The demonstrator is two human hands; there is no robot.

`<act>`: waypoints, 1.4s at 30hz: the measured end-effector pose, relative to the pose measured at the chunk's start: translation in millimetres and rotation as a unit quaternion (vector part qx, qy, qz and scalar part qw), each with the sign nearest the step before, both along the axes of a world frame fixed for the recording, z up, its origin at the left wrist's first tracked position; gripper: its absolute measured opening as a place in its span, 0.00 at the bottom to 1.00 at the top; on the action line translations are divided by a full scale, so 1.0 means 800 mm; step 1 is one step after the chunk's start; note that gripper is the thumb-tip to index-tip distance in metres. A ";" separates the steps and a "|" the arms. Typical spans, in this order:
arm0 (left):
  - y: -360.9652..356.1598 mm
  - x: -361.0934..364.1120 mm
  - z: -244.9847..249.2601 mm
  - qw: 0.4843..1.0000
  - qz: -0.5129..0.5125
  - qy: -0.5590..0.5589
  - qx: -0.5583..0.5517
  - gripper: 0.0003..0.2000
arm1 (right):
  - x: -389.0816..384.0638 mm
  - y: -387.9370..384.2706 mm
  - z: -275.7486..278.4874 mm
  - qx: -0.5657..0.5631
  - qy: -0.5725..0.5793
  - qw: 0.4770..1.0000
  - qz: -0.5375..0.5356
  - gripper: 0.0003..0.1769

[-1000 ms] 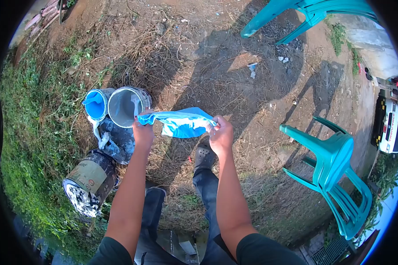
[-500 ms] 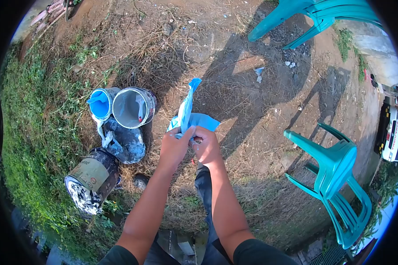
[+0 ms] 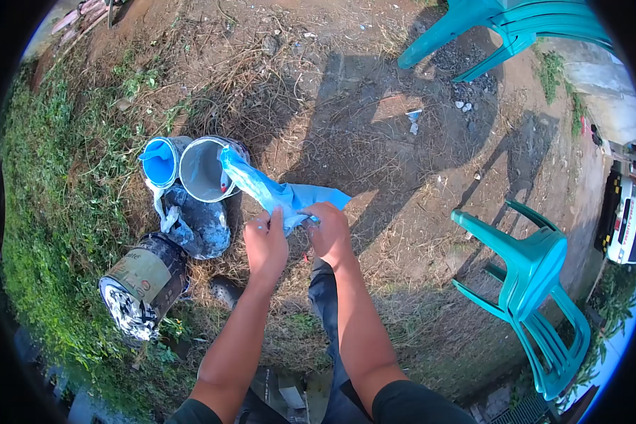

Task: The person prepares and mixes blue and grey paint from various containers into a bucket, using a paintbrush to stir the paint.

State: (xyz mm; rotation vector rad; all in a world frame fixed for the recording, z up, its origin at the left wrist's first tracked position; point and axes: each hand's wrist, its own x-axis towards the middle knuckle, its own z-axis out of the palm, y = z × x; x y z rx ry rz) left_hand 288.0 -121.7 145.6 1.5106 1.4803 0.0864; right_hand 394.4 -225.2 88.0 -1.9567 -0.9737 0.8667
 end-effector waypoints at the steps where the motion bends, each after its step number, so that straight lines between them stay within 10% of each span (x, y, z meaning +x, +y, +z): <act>1: 0.003 0.010 0.008 0.999 0.000 -0.039 0.001 0.19 | 0.002 0.000 0.005 0.027 -0.007 0.998 -0.052 0.15; 6: -0.002 0.030 0.033 0.996 -0.016 -0.087 0.011 0.18 | -0.025 0.002 0.026 0.097 -0.002 0.964 -0.247 0.07; 14: -0.025 0.010 0.050 0.988 0.037 -0.151 -0.005 0.16 | -0.057 -0.003 0.045 0.115 -0.152 0.952 -0.239 0.09; 29: -0.029 0.012 0.058 0.978 -0.046 -0.194 0.060 0.14 | -0.084 0.018 0.042 0.084 -0.098 0.922 -0.365 0.10; 39: 0.003 -0.004 0.032 0.963 -0.088 -0.182 0.178 0.20 | -0.034 0.026 0.032 0.150 -0.059 0.969 -0.189 0.10; 42: 0.003 -0.021 -0.008 0.981 -0.089 -0.173 -0.008 0.16 | -0.019 0.017 0.018 0.076 -0.069 0.986 -0.132 0.13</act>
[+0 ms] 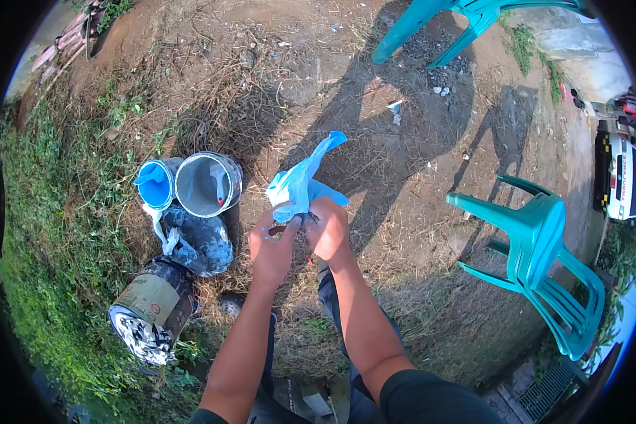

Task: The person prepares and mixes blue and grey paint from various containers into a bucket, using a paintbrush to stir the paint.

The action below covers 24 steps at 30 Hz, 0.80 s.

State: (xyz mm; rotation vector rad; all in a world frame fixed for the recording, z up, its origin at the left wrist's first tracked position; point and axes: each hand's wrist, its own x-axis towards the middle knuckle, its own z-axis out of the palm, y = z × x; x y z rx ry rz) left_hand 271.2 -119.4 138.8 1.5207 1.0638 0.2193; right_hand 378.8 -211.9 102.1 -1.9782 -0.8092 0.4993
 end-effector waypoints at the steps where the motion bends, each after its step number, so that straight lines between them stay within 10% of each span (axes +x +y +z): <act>1: 0.000 -0.004 -0.016 1.000 0.020 0.003 -0.018 0.13 | 0.007 -0.005 -0.001 -0.024 -0.015 0.998 0.051 0.15; 14: -0.039 0.028 -0.056 0.994 -0.056 0.028 0.088 0.09 | 0.037 -0.044 -0.017 -0.074 0.051 0.992 0.092 0.21; 24: -0.077 0.012 0.028 0.997 -0.016 -0.004 0.072 0.11 | 0.004 -0.118 -0.097 -0.022 0.314 0.931 -0.183 0.15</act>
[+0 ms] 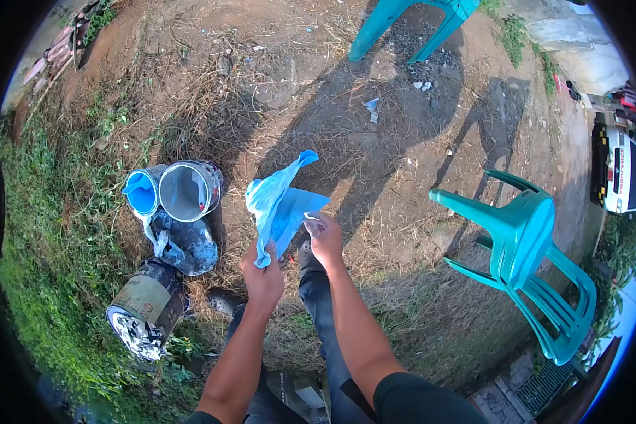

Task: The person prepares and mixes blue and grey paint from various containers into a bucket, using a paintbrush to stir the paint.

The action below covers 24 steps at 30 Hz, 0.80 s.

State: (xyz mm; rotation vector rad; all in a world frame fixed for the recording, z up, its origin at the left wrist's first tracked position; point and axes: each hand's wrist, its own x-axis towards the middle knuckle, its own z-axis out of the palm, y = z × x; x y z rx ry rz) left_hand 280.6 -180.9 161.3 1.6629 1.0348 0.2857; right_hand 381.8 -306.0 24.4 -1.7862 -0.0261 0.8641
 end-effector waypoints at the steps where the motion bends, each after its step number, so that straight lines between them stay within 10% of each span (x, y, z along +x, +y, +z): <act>1: 0.000 -0.004 0.017 0.999 0.028 0.012 -0.014 0.12 | -0.004 -0.019 -0.005 0.000 0.004 1.000 0.001 0.15; 7: 0.001 -0.018 0.109 0.980 0.164 0.004 -0.112 0.17 | -0.019 -0.072 -0.004 -0.062 0.376 0.880 -0.283 0.38; 19: -0.014 -0.068 0.208 0.870 0.478 -0.046 -0.117 0.15 | 0.004 -0.016 0.009 -0.193 0.335 0.921 0.045 0.28; 24: 0.032 -0.105 0.205 0.939 0.314 -0.076 -0.120 0.14 | -0.041 -0.028 0.022 -0.123 0.298 0.945 0.057 0.23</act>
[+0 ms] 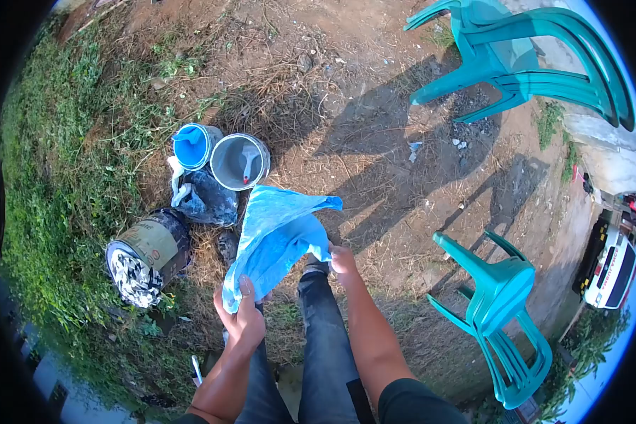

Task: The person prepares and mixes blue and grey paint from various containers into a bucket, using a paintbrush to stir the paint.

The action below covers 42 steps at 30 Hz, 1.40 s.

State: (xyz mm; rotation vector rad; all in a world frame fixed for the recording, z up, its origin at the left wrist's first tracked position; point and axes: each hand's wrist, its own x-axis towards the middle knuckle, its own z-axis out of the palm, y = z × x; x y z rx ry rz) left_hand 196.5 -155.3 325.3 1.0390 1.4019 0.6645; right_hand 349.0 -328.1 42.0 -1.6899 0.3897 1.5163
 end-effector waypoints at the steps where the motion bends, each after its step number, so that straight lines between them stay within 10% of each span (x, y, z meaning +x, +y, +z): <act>1: 0.010 -0.005 0.002 1.000 -0.015 0.016 -0.015 0.16 | -0.012 -0.015 -0.015 0.019 -0.056 0.997 0.049 0.21; 16: 0.041 -0.038 -0.084 0.997 -0.031 -0.066 0.004 0.10 | -0.039 -0.024 0.109 -0.084 -0.207 0.949 0.223 0.21; 21: 0.017 -0.050 -0.084 0.996 -0.038 -0.075 0.023 0.10 | -0.030 -0.015 0.097 -0.116 -0.302 0.834 0.447 0.22; 33: 0.092 -0.126 -0.040 0.997 -0.015 -0.049 0.054 0.15 | -0.078 0.070 0.083 -0.029 -0.289 0.843 0.452 0.26; 42: 0.228 -0.178 0.001 0.990 -0.074 0.056 -0.106 0.13 | -0.180 0.154 0.123 -0.096 -0.158 0.957 0.224 0.19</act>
